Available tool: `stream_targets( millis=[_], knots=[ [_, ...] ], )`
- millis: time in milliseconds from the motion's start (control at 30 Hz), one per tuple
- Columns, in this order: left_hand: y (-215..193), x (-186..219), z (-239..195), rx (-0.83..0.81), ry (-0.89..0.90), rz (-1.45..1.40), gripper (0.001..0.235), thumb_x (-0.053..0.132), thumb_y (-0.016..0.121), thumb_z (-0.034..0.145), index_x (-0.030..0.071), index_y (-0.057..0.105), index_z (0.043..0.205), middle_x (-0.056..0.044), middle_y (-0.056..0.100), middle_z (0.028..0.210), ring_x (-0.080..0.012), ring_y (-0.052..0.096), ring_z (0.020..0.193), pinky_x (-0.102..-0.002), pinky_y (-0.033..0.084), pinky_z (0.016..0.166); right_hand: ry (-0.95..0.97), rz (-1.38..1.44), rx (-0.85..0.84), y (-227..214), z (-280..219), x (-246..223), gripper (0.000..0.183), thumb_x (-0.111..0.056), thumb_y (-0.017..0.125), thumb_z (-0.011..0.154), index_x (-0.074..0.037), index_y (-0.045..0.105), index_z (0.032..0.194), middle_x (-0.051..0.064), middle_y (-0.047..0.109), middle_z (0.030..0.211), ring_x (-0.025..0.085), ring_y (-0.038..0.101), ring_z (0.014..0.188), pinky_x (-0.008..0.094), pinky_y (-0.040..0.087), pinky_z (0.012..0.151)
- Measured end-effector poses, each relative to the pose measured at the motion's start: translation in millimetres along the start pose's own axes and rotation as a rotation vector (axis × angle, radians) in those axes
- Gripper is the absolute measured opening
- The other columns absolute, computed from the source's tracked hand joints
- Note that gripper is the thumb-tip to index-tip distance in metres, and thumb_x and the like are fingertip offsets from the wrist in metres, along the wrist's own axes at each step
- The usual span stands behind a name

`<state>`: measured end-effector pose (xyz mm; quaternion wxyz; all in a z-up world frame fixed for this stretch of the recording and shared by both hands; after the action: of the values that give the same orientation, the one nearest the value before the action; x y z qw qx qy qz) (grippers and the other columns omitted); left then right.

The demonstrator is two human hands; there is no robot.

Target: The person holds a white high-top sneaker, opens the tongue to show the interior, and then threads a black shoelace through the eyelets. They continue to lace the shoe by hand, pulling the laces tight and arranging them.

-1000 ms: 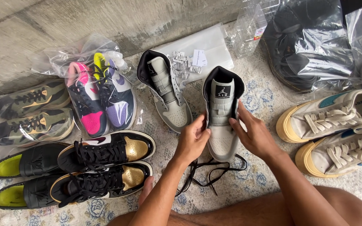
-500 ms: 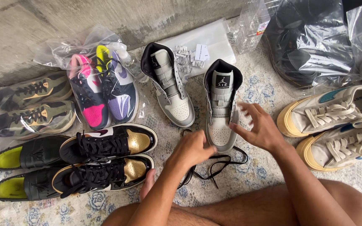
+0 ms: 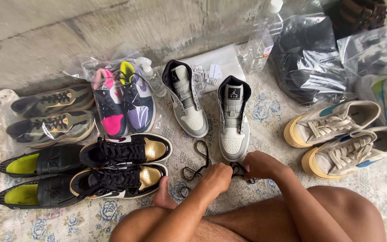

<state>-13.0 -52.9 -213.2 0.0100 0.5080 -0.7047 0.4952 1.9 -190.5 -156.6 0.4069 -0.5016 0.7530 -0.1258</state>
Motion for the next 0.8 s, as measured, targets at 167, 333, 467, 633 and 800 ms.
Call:
stream_targets(
  millis=[167,333,467,633,800],
  knots=[
    [-60.0,10.5,-42.4,-0.049,0.04,-0.145,0.032,0.019,0.073,0.088,-0.004,0.065,0.068,-0.015,0.052,0.054,-0.0225,0.043,0.043,-0.04,0.046,0.045,-0.108,0.143,0.009,-12.3,-33.5,-6.0,0.025,-0.031,0.088,0.072,-0.014,0.085,0.09,0.015,0.081,0.083,0.038,0.077,0.087,0.049,0.059,0.083],
    [-139.8,46.2,-111.1,-0.012,-0.161,-0.254,0.068,0.041,0.076,0.088,-0.004,0.055,0.135,-0.026,0.067,0.11,-0.0385,0.065,0.103,-0.054,0.051,0.094,-0.295,0.451,0.267,-51.7,-82.8,-51.1,0.014,-0.021,0.086,0.077,-0.014,0.088,0.088,0.011,0.083,0.08,0.023,0.076,0.081,0.04,0.059,0.088],
    [-177.3,79.2,-118.3,0.404,0.232,-0.171,0.047,0.026,0.066,0.097,0.002,0.055,0.137,-0.021,0.067,0.124,-0.0365,0.064,0.115,-0.052,0.046,0.102,-0.424,0.631,0.348,-61.4,-95.8,-71.9,0.014,-0.014,0.08,0.085,-0.009,0.087,0.095,0.01,0.085,0.083,0.018,0.075,0.083,0.04,0.059,0.088],
    [-161.4,75.9,-98.2,0.754,0.462,0.032,0.014,0.018,0.062,0.1,0.016,0.074,0.108,-0.003,0.075,0.09,-0.0204,0.072,0.088,-0.038,0.05,0.089,-0.406,0.856,0.39,-59.4,-84.2,-57.7,0.019,-0.014,0.07,0.096,0.0,0.081,0.096,0.01,0.082,0.077,0.014,0.07,0.079,0.035,0.056,0.084],
    [-168.4,78.1,-95.1,0.765,0.481,-0.035,0.018,0.015,0.07,0.091,0.016,0.073,0.108,-0.005,0.075,0.091,-0.0224,0.071,0.087,-0.038,0.05,0.084,-0.384,0.849,0.44,-63.0,-78.5,-51.0,0.022,-0.018,0.07,0.096,0.001,0.08,0.095,0.009,0.08,0.074,0.013,0.067,0.075,0.031,0.056,0.08]
  ],
)
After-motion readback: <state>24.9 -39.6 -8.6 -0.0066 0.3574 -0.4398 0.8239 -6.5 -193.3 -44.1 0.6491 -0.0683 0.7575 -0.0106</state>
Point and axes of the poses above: each hand's wrist, its own z-axis towards the middle knuckle, its own y-axis out of the palm, x = y × z, the point moved 7 cm from there along z, towards the middle knuckle
